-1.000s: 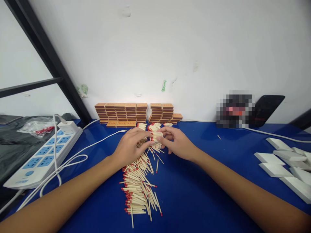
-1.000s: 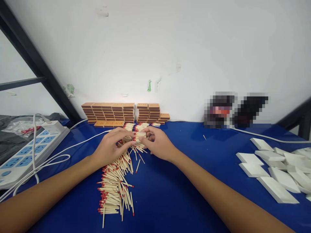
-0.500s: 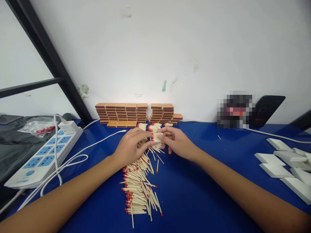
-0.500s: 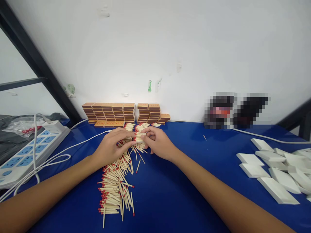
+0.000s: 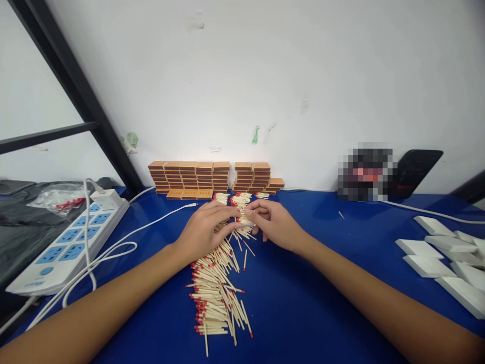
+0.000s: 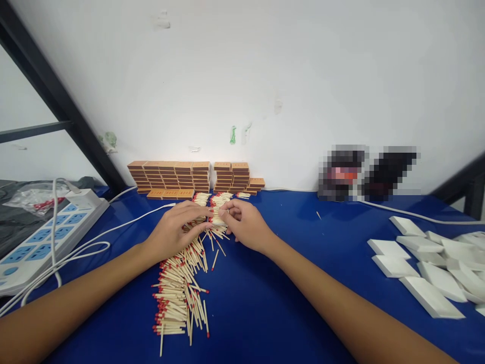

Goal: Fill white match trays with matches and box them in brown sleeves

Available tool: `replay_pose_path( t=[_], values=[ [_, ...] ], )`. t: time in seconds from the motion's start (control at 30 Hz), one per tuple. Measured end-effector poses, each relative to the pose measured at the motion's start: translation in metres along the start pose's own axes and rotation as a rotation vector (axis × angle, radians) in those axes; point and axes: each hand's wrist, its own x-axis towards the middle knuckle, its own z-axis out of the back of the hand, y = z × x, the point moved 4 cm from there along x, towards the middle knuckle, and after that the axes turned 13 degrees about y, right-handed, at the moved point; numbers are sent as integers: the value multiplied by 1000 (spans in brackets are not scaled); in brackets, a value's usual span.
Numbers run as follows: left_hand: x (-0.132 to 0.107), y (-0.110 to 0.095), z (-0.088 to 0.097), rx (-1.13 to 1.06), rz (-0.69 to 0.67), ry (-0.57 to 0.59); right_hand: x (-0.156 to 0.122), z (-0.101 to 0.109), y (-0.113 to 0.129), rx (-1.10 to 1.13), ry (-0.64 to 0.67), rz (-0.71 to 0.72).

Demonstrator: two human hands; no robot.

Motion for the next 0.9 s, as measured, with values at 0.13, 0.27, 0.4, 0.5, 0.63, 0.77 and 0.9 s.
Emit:
replay_pose_path(
  t=[0.13,0.27,0.4,0.5,0.63,0.77,0.9],
  values=[
    [0,2,-1,7,27,-14,0,0,1,-11,4,13],
    [0,2,0,15,44,-2,0,0,-1,-6,-12,10],
    [0,0,0,-4,11,12,0,0,-2,2,-21,-4],
    [0,0,0,-3,-1,15,0,0,-1,-4,-20,-9],
    [1,0,-1,5,-5,25,0,0,1,-13,-6,-8],
    [1,1,-1,9,10,31,0,0,1,-15,-4,2],
    [0,2,-2,14,36,28,0,0,2,-6,8,10]
  ],
)
